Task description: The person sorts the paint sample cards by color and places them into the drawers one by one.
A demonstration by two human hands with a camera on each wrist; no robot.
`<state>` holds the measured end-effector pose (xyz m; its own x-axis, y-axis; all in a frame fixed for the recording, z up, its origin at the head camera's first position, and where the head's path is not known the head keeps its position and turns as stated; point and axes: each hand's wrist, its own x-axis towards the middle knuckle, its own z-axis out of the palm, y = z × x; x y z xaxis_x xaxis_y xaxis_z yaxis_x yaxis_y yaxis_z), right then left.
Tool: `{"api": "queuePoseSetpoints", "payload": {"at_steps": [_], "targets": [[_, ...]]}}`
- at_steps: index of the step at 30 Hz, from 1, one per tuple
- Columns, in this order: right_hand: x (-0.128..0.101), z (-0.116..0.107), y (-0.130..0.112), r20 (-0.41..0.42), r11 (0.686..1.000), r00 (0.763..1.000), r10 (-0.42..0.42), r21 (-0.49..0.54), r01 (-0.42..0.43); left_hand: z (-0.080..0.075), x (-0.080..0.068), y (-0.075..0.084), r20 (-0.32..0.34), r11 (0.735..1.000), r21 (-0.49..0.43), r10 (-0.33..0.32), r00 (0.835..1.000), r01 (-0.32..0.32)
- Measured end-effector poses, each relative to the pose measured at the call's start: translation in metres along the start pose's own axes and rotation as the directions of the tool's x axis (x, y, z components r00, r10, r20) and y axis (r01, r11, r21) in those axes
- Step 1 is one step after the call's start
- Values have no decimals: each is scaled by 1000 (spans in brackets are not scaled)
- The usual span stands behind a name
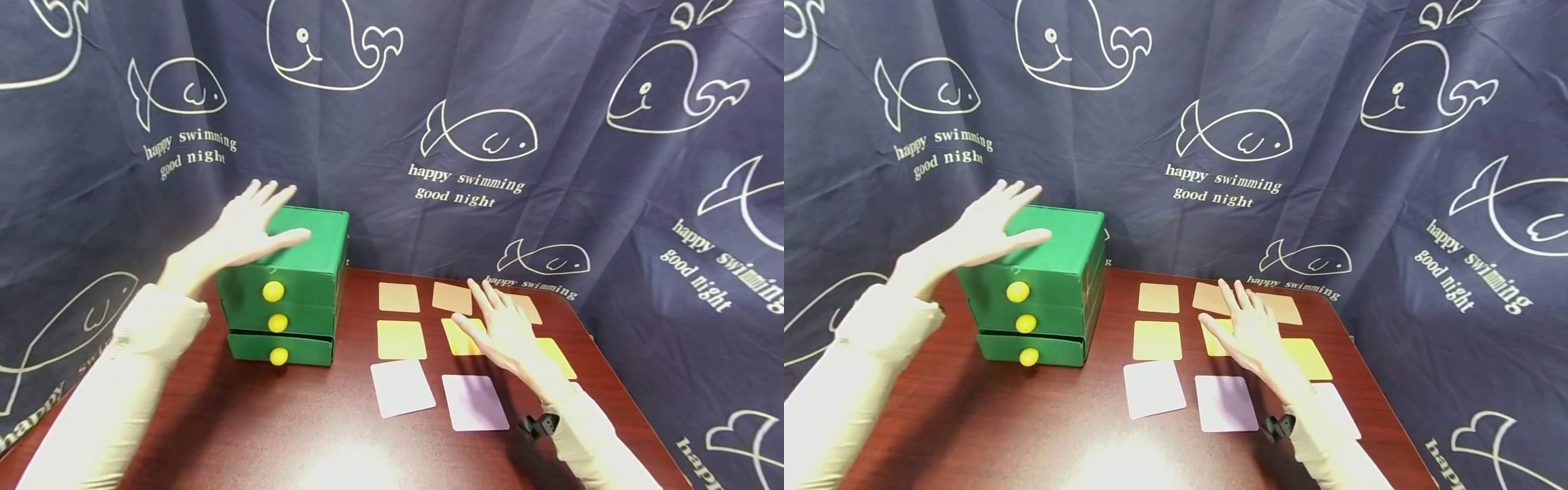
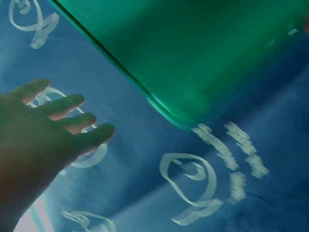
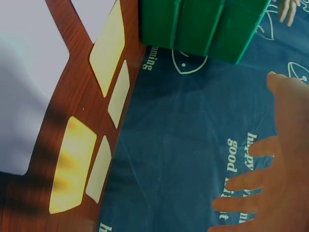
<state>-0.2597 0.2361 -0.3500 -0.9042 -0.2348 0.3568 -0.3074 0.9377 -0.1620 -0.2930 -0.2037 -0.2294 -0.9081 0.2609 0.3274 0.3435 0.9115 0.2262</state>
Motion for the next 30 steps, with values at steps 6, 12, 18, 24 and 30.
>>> {"api": "queuePoseSetpoints", "payload": {"at_steps": [6,12,18,24,30], "targets": [[1,-4,-7,22,999,1000,8,31,-9,-4,-7,-50,93,987,-137,-73,993,86],[4,-5,-16,37,993,999,-39,114,34,0,-19,-82,199,960,-255,-64,978,115],[7,-8,-30,65,979,996,-62,196,49,-1,-33,-91,292,950,-273,-70,954,153],[14,-10,-56,129,943,986,-109,327,61,4,-33,-90,330,949,-259,-87,940,179],[26,-8,-87,107,894,963,-246,410,183,10,-28,-91,343,936,-299,-75,936,185]]}}
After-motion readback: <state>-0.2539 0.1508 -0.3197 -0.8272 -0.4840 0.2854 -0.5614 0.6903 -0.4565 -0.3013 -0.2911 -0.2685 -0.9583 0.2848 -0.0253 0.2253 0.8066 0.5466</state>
